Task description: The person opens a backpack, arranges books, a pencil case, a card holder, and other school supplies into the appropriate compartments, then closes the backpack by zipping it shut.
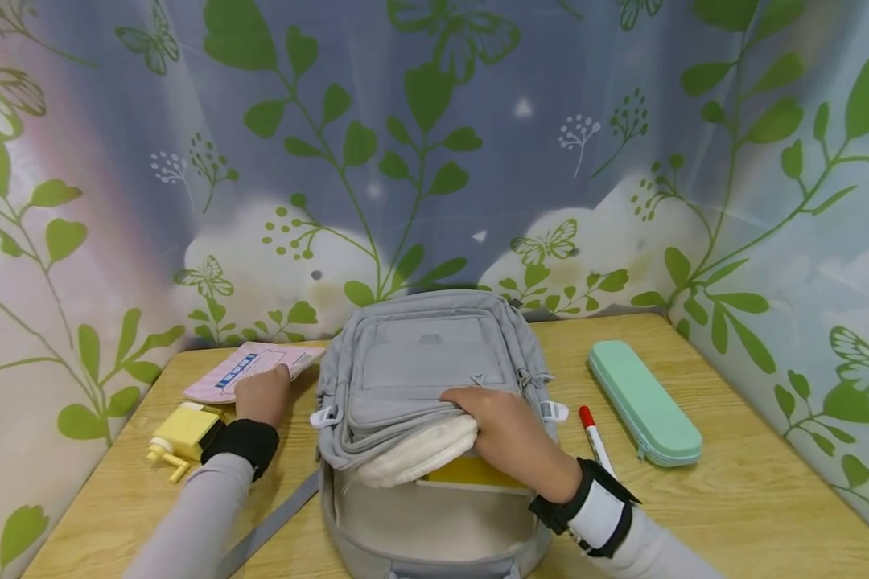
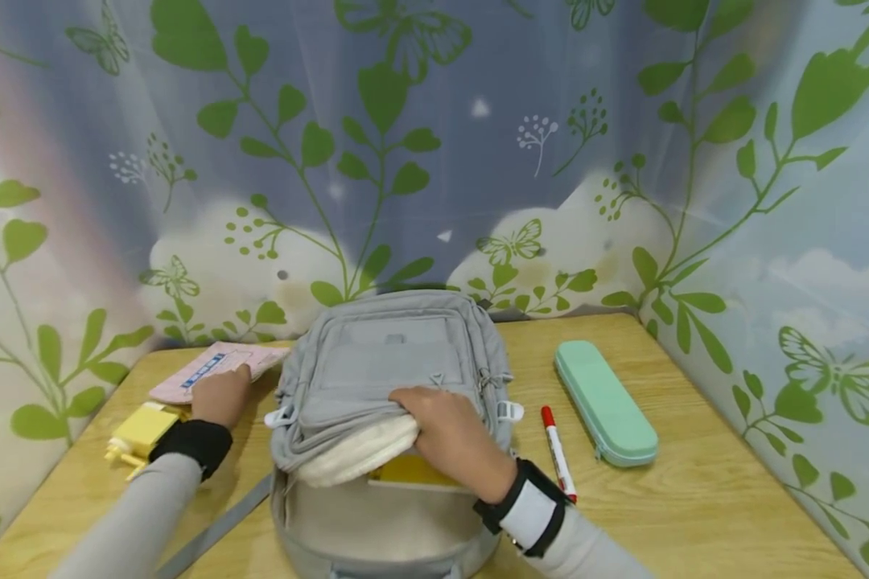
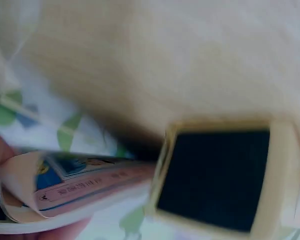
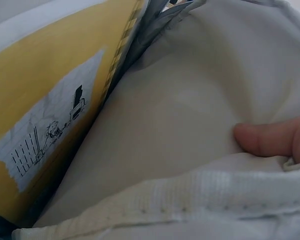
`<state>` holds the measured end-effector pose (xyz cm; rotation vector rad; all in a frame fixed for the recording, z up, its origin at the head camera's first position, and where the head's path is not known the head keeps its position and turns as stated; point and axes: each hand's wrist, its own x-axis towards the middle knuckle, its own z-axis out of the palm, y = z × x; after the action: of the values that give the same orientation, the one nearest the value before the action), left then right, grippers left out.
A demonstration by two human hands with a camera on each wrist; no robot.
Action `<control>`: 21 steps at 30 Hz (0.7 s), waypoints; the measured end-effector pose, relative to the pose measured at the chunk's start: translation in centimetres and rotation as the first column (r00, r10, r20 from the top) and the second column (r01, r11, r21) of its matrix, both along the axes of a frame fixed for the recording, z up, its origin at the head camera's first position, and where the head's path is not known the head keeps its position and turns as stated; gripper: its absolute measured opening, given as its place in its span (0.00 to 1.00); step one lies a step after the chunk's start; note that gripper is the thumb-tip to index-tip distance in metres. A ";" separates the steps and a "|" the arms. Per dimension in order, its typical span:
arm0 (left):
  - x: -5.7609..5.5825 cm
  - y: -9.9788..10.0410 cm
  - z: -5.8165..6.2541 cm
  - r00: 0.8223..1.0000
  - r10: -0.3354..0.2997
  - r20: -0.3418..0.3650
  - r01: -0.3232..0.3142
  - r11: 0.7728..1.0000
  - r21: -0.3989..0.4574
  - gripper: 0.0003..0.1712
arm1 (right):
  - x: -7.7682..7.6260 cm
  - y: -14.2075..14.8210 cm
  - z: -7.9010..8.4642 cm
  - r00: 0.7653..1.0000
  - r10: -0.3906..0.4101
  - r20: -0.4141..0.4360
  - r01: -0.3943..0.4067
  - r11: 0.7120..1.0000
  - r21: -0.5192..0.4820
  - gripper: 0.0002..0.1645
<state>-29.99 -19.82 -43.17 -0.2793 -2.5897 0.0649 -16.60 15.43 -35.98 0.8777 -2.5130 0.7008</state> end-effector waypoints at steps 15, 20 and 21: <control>3.3 -7.5 11.8 0.984 -0.043 0.172 -0.068 0.804 0.591 0.21 | -0.1 -0.3 0.1 1.000 0.002 0.013 -0.002 1.000 0.001 0.24; 7.2 -10.2 12.2 0.968 -0.067 0.242 -0.129 0.695 0.707 0.28 | 0.0 0.0 -0.1 0.999 -0.014 0.029 0.014 1.000 -0.007 0.23; 8.0 -10.7 12.1 0.967 -0.060 0.248 -0.146 0.664 0.733 0.29 | 0.0 0.0 -0.1 0.999 -0.013 0.031 0.013 1.000 -0.008 0.23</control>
<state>-21.97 -30.47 -31.06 0.0990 -2.6045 -1.0775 -16.58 15.44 -36.05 0.8533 -2.5386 0.7253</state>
